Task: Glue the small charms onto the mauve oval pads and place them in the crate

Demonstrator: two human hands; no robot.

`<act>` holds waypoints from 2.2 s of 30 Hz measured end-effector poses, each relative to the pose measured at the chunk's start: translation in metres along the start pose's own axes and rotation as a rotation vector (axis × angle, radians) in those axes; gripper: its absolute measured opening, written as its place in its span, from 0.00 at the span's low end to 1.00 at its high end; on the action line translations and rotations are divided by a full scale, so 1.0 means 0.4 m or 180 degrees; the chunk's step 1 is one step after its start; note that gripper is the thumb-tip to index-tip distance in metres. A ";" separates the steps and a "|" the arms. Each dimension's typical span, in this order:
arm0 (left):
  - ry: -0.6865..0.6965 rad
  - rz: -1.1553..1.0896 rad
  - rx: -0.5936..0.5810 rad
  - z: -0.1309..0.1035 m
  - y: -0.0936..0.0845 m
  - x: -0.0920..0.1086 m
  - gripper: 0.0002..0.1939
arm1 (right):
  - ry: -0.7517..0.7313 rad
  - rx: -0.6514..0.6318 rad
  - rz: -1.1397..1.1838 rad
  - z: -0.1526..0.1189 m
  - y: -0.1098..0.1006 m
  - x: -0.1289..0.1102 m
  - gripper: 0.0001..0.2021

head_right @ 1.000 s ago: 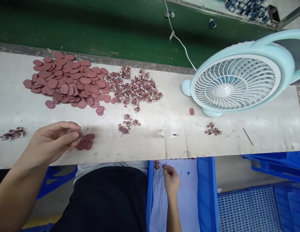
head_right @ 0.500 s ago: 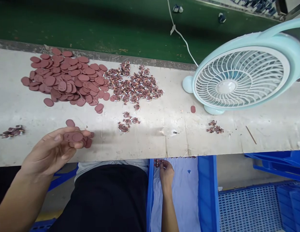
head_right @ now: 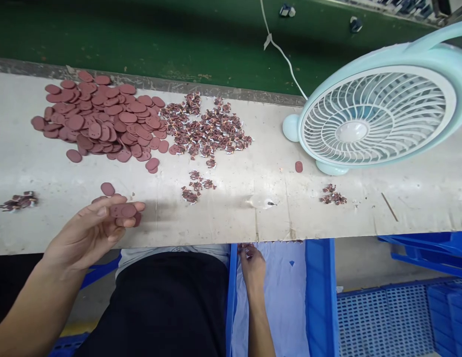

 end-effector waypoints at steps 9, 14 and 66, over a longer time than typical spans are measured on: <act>-0.0067 0.0016 0.0018 -0.007 0.001 -0.006 0.12 | -0.0029 -0.0247 -0.0039 -0.036 0.013 -0.065 0.18; -0.0128 0.0071 0.0031 -0.007 0.001 -0.008 0.14 | 0.0079 -0.0283 0.0013 -0.050 0.000 -0.077 0.18; -0.0794 -0.1490 -0.0635 -0.128 0.238 -0.177 0.17 | -0.1787 0.0588 0.3468 -0.490 -0.315 -0.633 0.10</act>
Point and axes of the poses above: each hand's wrist, its own z-axis towards the middle knuckle, its own y-axis out of the palm, x = y × z, the point moved 8 cm from there along z, towards the middle knuckle, and after that the axes turned 14 degrees about y, right-handed, at the moved point
